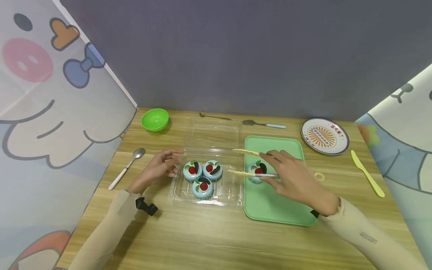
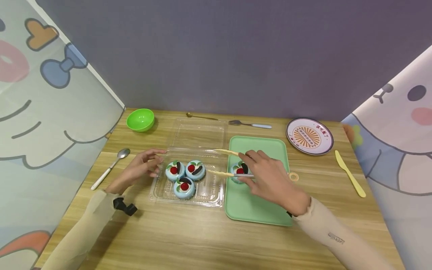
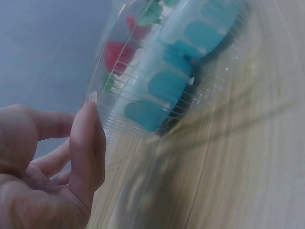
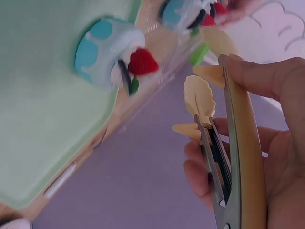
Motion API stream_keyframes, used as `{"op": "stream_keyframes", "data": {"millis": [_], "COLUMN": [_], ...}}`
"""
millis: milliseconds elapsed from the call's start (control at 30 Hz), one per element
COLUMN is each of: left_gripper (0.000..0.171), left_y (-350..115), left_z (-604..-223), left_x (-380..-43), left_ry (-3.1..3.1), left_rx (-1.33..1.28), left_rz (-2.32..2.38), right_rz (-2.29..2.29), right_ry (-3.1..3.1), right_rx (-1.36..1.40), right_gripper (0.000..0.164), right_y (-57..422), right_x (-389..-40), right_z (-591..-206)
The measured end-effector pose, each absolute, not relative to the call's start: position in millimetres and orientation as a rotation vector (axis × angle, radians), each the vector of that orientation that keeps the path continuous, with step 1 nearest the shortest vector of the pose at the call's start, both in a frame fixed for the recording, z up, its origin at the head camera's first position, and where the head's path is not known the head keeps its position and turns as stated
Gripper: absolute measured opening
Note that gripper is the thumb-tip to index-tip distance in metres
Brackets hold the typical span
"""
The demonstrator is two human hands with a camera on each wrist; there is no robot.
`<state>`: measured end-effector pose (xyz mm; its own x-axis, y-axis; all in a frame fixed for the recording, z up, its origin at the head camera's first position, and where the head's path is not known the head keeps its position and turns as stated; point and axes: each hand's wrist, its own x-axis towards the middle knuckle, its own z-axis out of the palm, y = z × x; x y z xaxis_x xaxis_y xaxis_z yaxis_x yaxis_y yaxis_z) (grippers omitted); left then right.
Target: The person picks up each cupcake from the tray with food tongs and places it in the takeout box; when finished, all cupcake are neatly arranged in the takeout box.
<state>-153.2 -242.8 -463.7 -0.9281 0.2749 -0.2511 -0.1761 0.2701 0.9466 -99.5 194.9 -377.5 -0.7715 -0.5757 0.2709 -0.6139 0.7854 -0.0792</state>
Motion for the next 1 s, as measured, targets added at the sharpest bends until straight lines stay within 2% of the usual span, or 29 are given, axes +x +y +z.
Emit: {"op": "stream_keyframes", "data": {"millis": [467,1000], "left_gripper": [0.039,0.038], "left_y": [-243,-244], "left_z": [-463,-464], "left_x": [-153,-155], "left_ry": [2.174,2.168], "left_rx": [0.079,0.085], "left_rz": [1.698,1.695], "right_rz": [0.307,0.349], "right_ry": [-2.809,-2.903], "right_rx": [0.642,0.531], "right_gripper": [0.065,0.068], "right_y": [268,285], "right_x": [-78,-62], "right_z": [-378,-384]}}
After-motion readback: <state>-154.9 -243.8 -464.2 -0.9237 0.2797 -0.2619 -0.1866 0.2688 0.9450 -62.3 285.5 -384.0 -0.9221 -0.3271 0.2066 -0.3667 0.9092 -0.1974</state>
